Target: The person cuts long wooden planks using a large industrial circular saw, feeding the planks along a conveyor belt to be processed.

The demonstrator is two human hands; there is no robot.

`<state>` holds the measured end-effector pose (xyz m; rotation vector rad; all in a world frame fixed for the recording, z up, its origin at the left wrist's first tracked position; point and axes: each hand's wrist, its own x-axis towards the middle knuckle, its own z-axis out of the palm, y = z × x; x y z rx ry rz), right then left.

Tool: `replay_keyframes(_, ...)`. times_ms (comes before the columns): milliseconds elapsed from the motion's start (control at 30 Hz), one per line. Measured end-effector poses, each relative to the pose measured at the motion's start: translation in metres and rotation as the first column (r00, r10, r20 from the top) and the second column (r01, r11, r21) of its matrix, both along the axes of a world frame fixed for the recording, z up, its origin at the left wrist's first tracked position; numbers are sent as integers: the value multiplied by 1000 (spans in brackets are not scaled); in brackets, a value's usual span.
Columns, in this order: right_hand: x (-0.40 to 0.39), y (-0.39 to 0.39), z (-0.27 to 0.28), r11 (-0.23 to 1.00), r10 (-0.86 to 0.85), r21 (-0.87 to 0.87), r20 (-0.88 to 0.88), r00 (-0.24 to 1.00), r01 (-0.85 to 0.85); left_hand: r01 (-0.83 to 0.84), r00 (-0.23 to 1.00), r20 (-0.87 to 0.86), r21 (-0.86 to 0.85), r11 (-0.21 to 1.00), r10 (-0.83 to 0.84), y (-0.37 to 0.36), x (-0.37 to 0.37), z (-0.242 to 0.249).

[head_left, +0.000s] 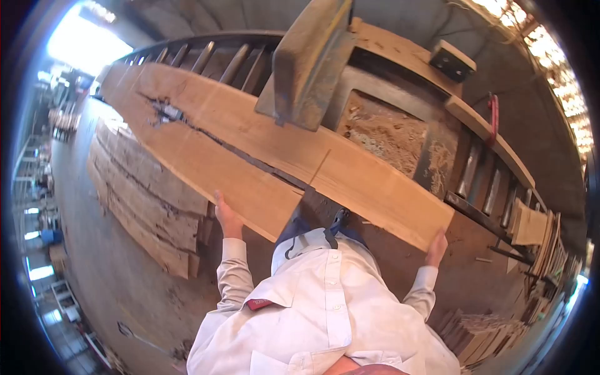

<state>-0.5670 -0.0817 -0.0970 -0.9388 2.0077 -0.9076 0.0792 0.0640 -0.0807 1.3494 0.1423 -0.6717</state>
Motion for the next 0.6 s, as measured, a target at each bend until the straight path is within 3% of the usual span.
replay_keyframes(100, 35, -35, 11, 996, 68, -56, -18, 997, -69, 44, 996, -66, -149, 988, -55, -18, 37, -24)
replay_keyframes(200, 47, -69, 8, 986, 160, -31, -82, 984, -162, 54, 998, 24, -59, 997, -53, -42, 57, -8)
replay_keyframes(300, 71, -102, 28, 947, 294, -100, -125, 948, -307, 34, 998, 64, -92, 995, -28, -74, 85, 0)
replay_keyframes(333, 79, -116, 36, 929, 336, -125, -103, 936, -348, 99, 991, 96, -115, 988, -88, -83, 98, -2)
replay_keyframes(400, 86, -147, 34, 868, 399, -211, -244, 884, -450, 231, 965, 159, -144, 962, -208, -99, 121, -16)
replay_keyframes(467, 88, -170, 38, 748, 339, -414, -434, 835, -519, 170, 929, 315, 99, 981, -193, -119, 122, -35)
replay_keyframes(533, 90, -163, 39, 813, 315, -327, -449, 836, -482, 150, 936, 308, 99, 984, -173, -143, 126, -32)
replay_keyframes(600, 83, -154, 29, 832, 381, -168, -521, 764, -529, 135, 988, 88, -122, 983, -125, -147, 127, -30)
